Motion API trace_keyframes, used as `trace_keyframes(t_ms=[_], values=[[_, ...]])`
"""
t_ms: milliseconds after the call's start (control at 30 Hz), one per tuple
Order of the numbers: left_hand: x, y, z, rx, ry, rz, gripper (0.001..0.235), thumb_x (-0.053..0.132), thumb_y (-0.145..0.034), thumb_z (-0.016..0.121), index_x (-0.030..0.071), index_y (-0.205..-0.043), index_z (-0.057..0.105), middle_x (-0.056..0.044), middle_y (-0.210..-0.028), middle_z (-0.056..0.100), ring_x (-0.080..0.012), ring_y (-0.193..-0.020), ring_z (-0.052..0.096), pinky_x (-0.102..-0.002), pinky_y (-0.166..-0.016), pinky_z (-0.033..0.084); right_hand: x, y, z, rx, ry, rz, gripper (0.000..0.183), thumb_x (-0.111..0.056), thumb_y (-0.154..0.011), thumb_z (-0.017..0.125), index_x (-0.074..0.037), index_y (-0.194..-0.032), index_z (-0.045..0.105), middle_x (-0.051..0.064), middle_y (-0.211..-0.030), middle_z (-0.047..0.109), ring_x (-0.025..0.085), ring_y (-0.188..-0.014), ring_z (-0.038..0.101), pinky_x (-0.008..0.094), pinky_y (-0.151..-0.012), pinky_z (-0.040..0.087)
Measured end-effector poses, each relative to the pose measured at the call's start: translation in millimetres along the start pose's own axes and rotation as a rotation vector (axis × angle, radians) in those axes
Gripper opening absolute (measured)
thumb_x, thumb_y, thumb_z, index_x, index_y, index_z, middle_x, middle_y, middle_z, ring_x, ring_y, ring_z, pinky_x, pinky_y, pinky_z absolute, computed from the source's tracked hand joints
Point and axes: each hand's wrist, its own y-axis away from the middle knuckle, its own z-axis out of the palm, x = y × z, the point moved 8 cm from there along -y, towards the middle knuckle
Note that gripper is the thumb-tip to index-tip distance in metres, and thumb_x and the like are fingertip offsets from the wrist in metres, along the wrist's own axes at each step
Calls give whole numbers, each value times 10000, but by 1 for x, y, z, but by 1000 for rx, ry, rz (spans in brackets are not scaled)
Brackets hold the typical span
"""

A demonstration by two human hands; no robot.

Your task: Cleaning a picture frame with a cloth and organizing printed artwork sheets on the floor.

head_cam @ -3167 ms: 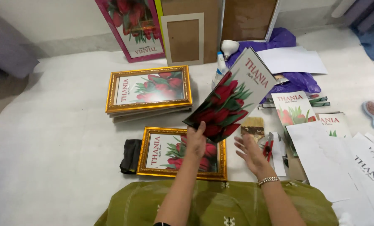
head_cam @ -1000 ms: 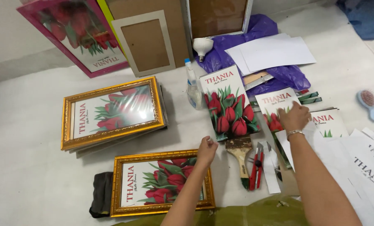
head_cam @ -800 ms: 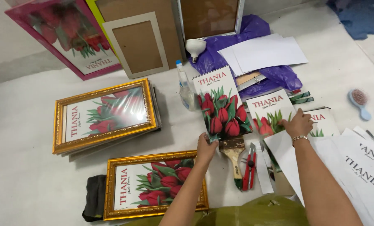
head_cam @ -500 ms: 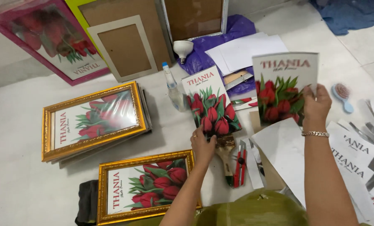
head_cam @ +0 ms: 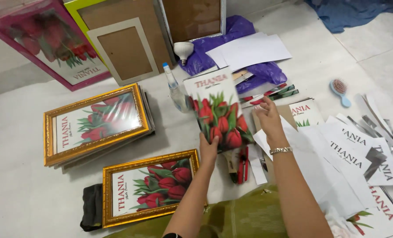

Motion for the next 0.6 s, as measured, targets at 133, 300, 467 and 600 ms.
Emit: trace_keyframes(t_ms=[133,300,467,600], values=[[-29,-60,1,42,-19,-21,686,322,-917,742,149,-1505,434,-244,-1448,560,-412,-1391,498,-523,-1152,413,25,24,-57,9,71,42,341,-239,-1016,657,-156,-1347,670,97,-1215,671,201,-1132,589,402,-991,463],[-36,-102,-15,358,-556,66,1012,534,-698,894,86,-1460,403,-230,-1332,546,-483,-1174,604,-582,-987,515,219,-28,-183,55,954,97,579,-605,-892,721,-289,-1375,665,48,-1279,655,279,-1289,589,428,-1083,424],[19,7,19,315,-677,236,956,416,-774,847,105,-1519,335,-184,-1479,375,-457,-1302,436,-644,-1055,388,202,22,-200,58,1132,251,993,-562,-750,812,-173,-1579,428,234,-1489,457,508,-1373,418,689,-1072,361],[4,60,62,109,-543,296,812,287,-751,830,187,-1453,435,-115,-1448,415,-438,-1283,464,-655,-1040,395,217,12,-210,114,1212,80,683,-472,-794,842,-96,-1338,671,146,-1200,587,411,-1048,679,517,-848,578]])
